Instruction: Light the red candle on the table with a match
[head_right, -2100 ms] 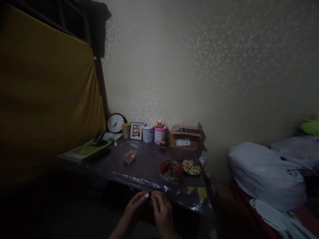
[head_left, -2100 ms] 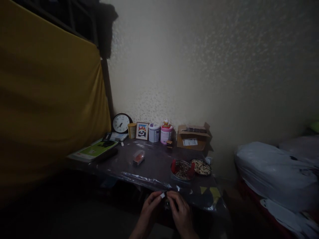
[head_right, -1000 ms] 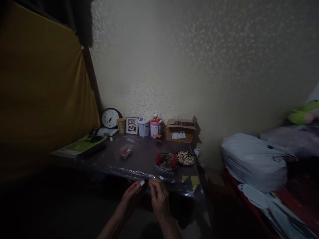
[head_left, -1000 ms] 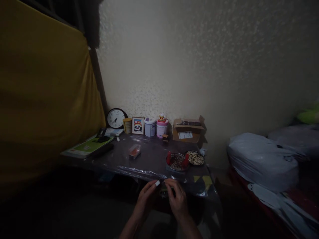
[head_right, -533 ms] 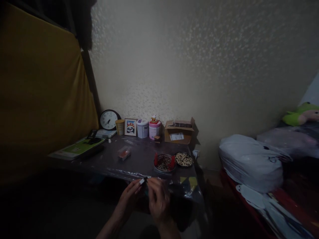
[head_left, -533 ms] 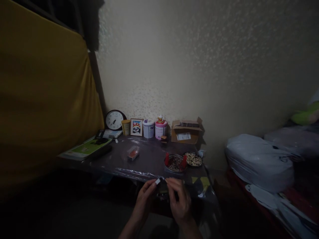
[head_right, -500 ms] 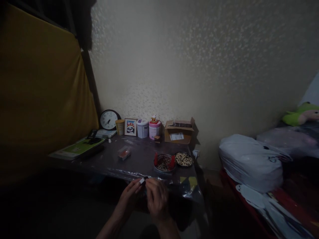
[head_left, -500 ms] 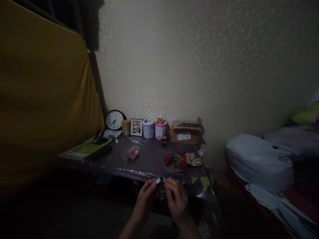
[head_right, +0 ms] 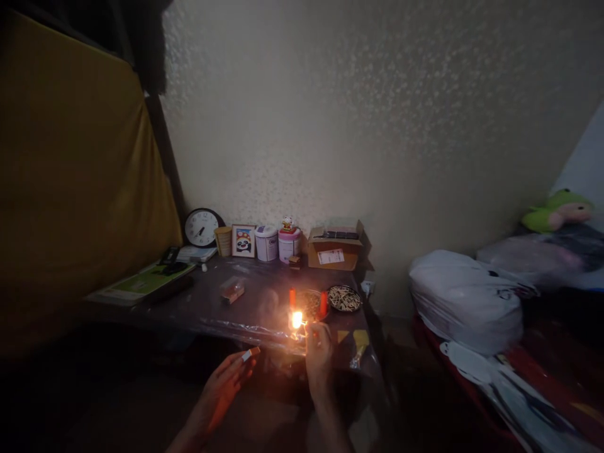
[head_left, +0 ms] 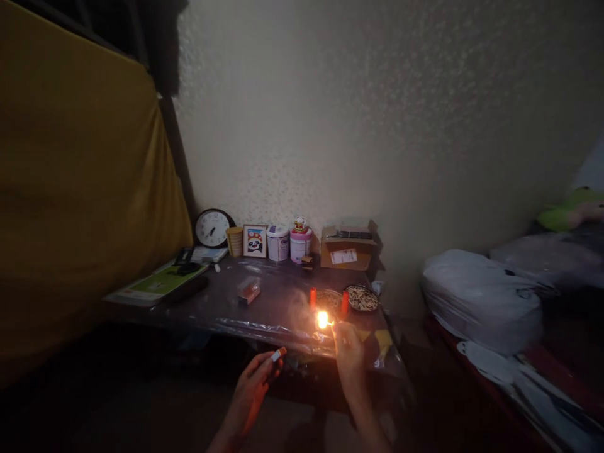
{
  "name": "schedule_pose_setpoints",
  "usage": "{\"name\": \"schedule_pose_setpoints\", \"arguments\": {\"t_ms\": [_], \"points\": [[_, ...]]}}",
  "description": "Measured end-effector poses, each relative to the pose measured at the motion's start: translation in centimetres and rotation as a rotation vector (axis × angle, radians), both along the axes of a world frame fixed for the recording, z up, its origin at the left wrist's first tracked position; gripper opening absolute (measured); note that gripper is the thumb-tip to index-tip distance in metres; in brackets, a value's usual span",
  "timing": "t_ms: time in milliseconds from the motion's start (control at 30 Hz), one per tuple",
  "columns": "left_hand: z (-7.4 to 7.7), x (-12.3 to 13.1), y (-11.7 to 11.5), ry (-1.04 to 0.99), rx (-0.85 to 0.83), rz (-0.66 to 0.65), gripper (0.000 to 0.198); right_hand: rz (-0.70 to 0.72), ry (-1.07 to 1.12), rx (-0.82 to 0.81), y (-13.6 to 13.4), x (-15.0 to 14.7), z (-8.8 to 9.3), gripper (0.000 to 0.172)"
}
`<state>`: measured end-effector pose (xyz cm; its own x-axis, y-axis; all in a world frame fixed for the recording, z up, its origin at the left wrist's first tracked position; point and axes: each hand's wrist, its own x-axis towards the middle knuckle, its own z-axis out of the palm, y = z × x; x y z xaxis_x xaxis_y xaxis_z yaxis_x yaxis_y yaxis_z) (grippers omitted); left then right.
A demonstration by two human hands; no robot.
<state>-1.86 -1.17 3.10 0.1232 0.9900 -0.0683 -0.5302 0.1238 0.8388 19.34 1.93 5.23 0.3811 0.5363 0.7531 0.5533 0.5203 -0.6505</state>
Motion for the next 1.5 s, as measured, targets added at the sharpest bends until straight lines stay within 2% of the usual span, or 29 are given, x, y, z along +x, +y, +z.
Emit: {"name": "schedule_pose_setpoints", "arguments": {"t_ms": [167, 533, 833, 1167, 1300, 1500], "points": [[-1.3, -0.7, -0.3, 0.009, -0.019, -0.004, 0.029, -0.018, 0.028, -0.03, 0.1, 0.4, -0.3, 0.019], [-2.9, -1.4, 0.7, -0.064, -0.093, -0.017, 0.027, -0.005, 0.035, -0.03, 0.1, 0.2, 0.6, 0.02], [-2.5, -1.7, 0.5, -0.02, -0.063, -0.014, 0.029, -0.003, -0.034, 0.001, 0.3, 0.1, 1.2, 0.018], [-3.2, -1.9, 0.6, -0.057, -0.028, -0.079, 0.024, 0.018, -0.134, 0.009, 0.5, -0.2, 1.5, 0.017], [-2.9, -1.9, 0.5, -0.057, -0.03, -0.076, 0.026, 0.06, -0.07, -0.019, 0.9, -0.2, 1.9, 0.016], [-3.2, -2.0, 0.7, -0.049, -0.055, -0.065, 0.027, 0.142, 0.157, -0.094, 2.0, 0.0, 2.1, 0.016]]}}
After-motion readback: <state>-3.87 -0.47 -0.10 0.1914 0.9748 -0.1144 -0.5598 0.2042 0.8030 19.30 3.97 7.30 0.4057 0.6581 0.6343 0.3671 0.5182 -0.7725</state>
